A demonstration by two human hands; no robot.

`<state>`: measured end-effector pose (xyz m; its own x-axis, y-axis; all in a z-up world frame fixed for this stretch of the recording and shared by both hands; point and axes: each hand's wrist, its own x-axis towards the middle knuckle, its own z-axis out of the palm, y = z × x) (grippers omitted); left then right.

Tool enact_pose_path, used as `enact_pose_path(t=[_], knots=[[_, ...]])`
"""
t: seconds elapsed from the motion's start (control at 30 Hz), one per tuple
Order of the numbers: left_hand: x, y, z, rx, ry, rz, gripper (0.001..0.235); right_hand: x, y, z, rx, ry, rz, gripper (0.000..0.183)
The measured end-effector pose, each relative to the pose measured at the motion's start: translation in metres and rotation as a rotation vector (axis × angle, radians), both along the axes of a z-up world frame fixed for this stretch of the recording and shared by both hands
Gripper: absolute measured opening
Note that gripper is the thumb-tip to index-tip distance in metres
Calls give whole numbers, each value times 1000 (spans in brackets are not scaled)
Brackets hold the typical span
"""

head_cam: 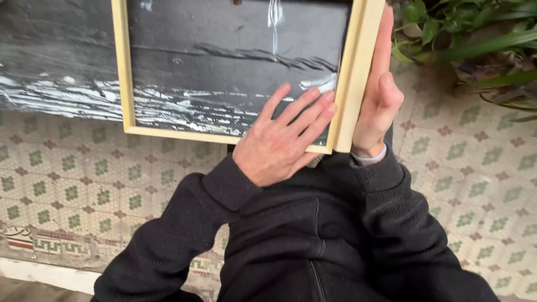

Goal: The recorder is sanding and assembling wooden frame components at a workbench.

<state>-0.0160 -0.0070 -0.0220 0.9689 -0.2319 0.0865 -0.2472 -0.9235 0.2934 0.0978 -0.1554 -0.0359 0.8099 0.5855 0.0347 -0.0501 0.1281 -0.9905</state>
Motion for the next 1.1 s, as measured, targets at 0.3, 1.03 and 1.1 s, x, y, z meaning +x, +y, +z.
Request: enact_pose_path(t=[0.3,1.03,1.1], knots=[[0,3,-4,-4,-19,29,86,-46,-26,3,-49,24,15,92],[0,-2,-6,-30,-19,9,87,-49,-35,-2,-99,84,-37,78],[4,2,-8,31,-12,25,88,-53,-36,3,-131,24,-50,75]])
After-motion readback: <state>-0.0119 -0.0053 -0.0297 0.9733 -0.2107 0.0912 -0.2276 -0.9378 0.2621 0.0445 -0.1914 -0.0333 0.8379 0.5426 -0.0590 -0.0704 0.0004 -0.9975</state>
